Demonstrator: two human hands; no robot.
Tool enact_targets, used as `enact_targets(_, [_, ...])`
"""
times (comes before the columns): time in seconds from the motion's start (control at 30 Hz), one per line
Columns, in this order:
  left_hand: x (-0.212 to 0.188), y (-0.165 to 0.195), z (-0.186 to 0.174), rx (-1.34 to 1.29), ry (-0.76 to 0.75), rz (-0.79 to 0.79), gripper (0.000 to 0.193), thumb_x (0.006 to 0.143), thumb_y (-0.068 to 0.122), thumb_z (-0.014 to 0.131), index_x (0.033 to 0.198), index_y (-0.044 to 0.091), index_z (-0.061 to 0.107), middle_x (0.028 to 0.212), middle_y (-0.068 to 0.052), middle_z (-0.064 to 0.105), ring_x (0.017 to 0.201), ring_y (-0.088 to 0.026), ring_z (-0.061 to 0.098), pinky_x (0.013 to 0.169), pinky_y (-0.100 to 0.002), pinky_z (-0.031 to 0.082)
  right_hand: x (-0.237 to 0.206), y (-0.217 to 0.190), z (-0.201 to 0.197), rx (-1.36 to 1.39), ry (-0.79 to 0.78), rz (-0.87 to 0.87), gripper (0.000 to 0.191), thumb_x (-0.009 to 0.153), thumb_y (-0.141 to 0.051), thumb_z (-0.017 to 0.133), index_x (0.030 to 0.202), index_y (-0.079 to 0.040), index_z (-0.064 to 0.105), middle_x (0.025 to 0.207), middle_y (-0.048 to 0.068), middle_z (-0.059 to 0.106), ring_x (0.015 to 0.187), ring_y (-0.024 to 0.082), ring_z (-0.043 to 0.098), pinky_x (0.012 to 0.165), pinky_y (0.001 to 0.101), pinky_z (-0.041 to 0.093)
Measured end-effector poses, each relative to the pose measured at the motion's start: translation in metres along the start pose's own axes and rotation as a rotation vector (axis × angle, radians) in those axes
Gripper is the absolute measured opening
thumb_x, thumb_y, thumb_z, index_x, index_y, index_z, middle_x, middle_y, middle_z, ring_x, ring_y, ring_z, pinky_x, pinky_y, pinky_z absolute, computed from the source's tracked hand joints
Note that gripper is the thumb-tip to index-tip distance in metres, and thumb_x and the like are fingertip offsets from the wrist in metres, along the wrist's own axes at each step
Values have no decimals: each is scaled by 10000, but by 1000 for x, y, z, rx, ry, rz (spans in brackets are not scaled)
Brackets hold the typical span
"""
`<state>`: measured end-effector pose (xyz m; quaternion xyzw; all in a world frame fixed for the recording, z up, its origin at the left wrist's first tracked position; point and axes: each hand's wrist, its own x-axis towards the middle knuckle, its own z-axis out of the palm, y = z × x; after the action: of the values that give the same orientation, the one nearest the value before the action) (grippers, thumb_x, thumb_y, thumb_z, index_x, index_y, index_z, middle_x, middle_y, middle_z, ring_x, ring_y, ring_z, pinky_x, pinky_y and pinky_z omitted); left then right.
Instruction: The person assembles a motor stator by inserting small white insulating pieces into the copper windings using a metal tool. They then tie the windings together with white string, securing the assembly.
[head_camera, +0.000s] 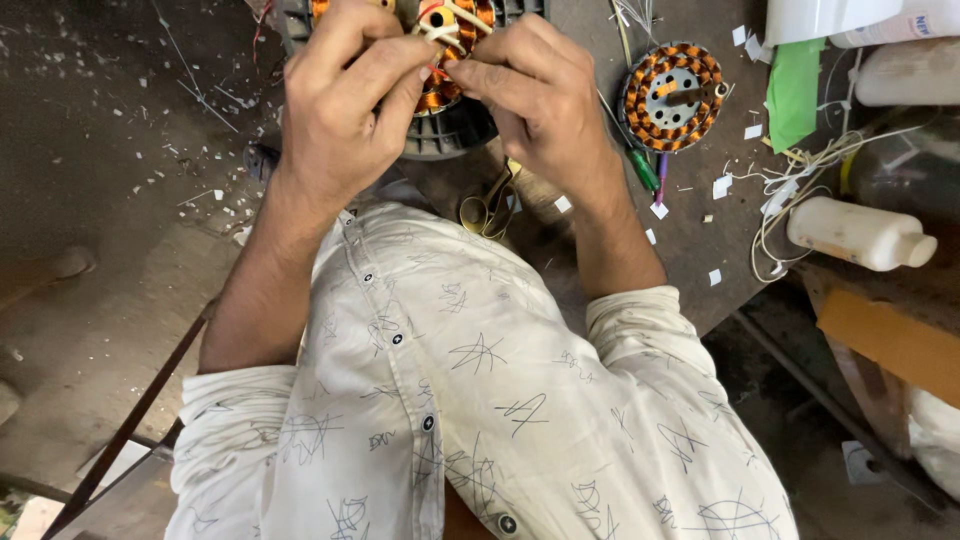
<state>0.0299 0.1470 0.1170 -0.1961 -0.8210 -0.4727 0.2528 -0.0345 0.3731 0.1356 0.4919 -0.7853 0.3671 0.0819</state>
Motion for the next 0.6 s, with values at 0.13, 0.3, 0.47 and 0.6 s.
enact_targets(0.13, [-3, -2, -1, -15, -10, -25, 196, 976, -104, 769, 1131, -5, 702, 1032, -107, 612, 940, -244, 673, 797, -351, 556, 5, 11, 1, 76, -17, -10, 232, 921, -42, 899, 1098, -12, 752, 997, 85, 669, 900, 271, 623, 770, 393, 491])
enact_targets(0.3, [1, 0, -4, -26, 15, -19, 179, 973, -92, 779, 1111, -14, 695, 1044, -113, 622, 942, -255, 677, 792, -359, 554, 8, 15, 8, 171, 24, -2, 207, 911, -62, 915, 1040, -7, 763, 950, 82, 671, 879, 245, 620, 762, 385, 486])
enact_targets(0.47, [1, -4, -2, -50, 38, 9, 199, 942, -89, 772, 1103, -25, 675, 1067, -125, 634, 940, -271, 683, 785, -368, 559, 7, 17, 15, 200, 89, -25, 152, 908, -31, 884, 1004, -1, 770, 926, 88, 679, 852, 237, 619, 741, 384, 481])
enact_targets(0.6, [-6, -12, 1, -62, 33, -38, 185, 1001, -46, 832, 1107, 10, 690, 1071, -99, 660, 935, -266, 700, 756, -350, 570, 1, 20, 19, 237, 109, 14, 145, 876, -8, 854, 977, 6, 751, 920, 97, 663, 852, 257, 595, 751, 394, 464])
